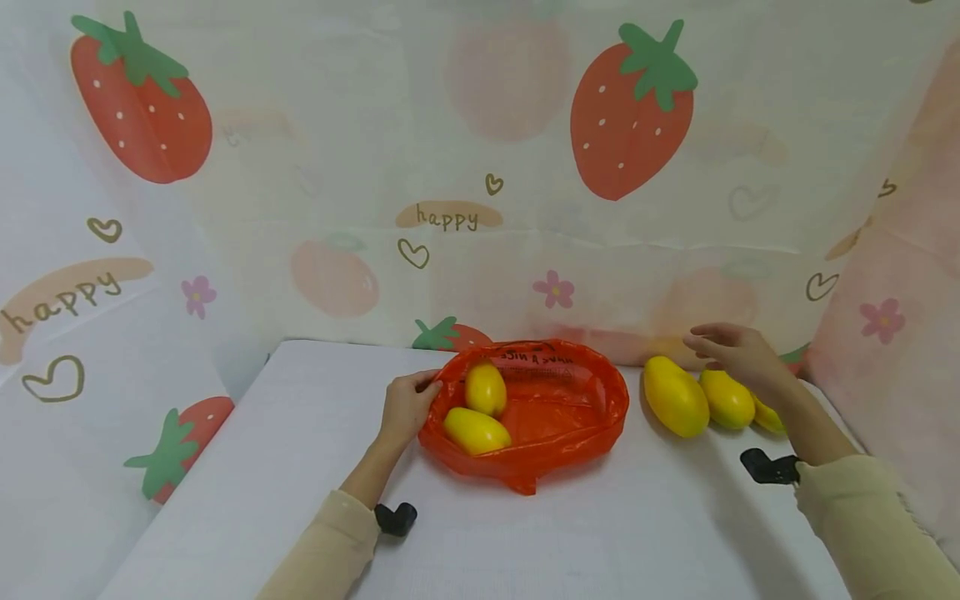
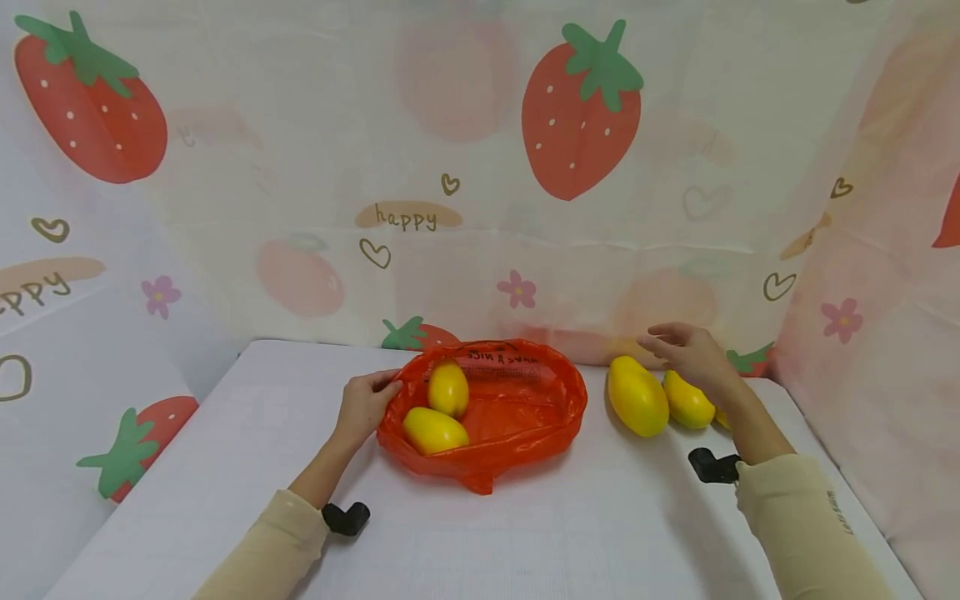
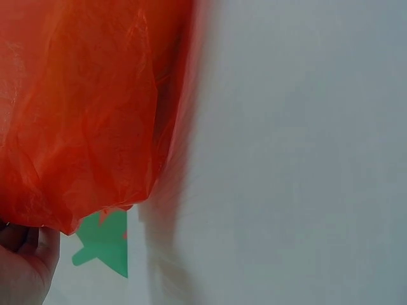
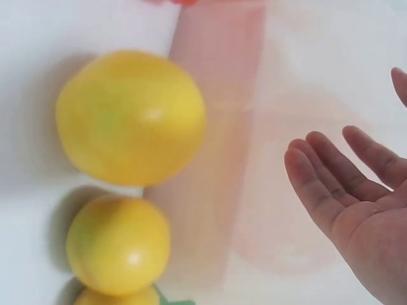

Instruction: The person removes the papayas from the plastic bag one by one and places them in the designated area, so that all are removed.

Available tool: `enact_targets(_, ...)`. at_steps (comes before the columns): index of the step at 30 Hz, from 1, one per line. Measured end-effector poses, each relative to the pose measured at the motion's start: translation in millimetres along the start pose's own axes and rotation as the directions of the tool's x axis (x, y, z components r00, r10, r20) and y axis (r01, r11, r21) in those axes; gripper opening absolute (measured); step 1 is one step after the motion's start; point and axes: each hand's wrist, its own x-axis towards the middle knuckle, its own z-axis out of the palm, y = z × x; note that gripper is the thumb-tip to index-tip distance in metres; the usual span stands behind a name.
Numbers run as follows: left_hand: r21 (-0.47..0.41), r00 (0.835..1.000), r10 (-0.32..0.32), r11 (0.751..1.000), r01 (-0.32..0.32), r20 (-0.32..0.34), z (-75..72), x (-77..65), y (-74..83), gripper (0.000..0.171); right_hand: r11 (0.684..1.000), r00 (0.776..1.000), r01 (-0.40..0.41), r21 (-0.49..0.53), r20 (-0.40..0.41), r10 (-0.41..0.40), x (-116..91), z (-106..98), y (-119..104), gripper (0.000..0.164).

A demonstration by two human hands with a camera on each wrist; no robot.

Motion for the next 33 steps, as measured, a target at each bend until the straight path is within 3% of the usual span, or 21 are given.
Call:
enact_targets(17,0.009,1.000,0.010,1.000,-0.010,0.001,0.3,-0.8,1.2,0.027,1.000,0.999,0.006,0.018,0.051,-0.007,8,43,-38,0.070)
enact_targets(26,0.016,1.000,0.011,1.000,-0.011,0.003,-1.1,1.2,4.3,0.027,0.991,0.991,0.098,0.096,0.085,-0.106,14,66,-56,0.059)
enact_targets(33,0.021,1.000,0.009,1.000,-0.009,0.002,0.1,0.4,2.1,0.027,0.985,0.988,0.108,0.138,0.099,-0.122,17,84,-70,0.058)
